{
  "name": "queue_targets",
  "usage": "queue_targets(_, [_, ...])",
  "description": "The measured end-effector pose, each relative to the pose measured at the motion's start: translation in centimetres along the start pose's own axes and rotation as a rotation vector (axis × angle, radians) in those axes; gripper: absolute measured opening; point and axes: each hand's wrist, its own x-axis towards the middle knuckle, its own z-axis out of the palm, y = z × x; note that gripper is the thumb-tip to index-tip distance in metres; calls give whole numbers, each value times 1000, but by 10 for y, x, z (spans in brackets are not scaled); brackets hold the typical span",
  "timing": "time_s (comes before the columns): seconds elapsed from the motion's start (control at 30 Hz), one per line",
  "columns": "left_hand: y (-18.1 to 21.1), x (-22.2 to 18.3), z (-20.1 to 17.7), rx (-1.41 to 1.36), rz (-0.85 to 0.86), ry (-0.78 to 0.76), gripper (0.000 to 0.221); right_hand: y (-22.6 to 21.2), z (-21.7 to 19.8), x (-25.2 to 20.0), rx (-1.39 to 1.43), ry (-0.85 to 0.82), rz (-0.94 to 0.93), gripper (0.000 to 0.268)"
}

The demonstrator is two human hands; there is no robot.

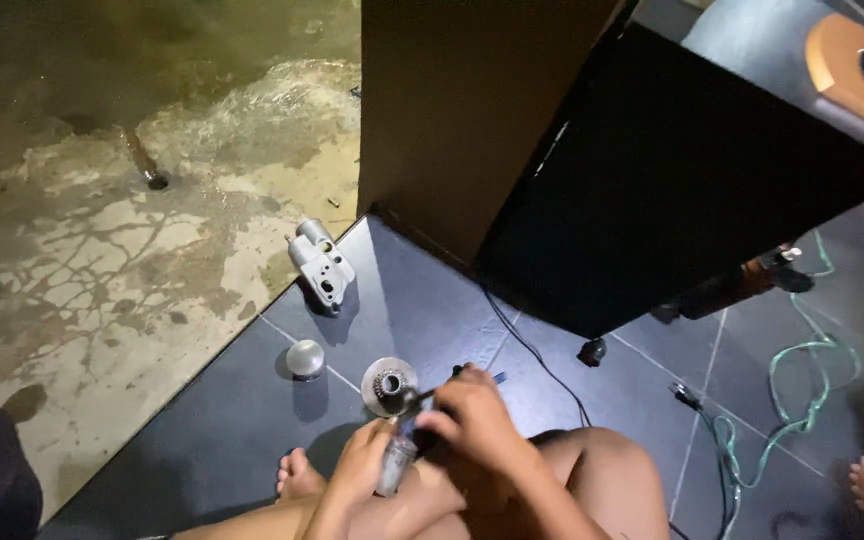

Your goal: The person sits on the floor and uses a small tool to scrape and clean the top and sides of a piston.

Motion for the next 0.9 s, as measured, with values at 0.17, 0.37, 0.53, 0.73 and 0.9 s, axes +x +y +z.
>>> queue_targets(0.17, [28,-8,-3,9,23,37,47,-2,15,-12,33,-7,-95,35])
queue_targets(0.37, [-30,1,-1,65,194,81,49,-17,-3,-9,35,-41,-77,33])
queue_targets(0.53, [-9,1,-3,138,-26,59,46,2,9,-10,77,-129,-92,34])
queue_targets(0.73, [8,-3,-6,-128,-61,-19,42,-29,-25,-2,61,-110,-117,33])
queue_targets(0.9, [43,-24,-10,76,-70,43,41,15,-4,-6,202,-64,-34,32])
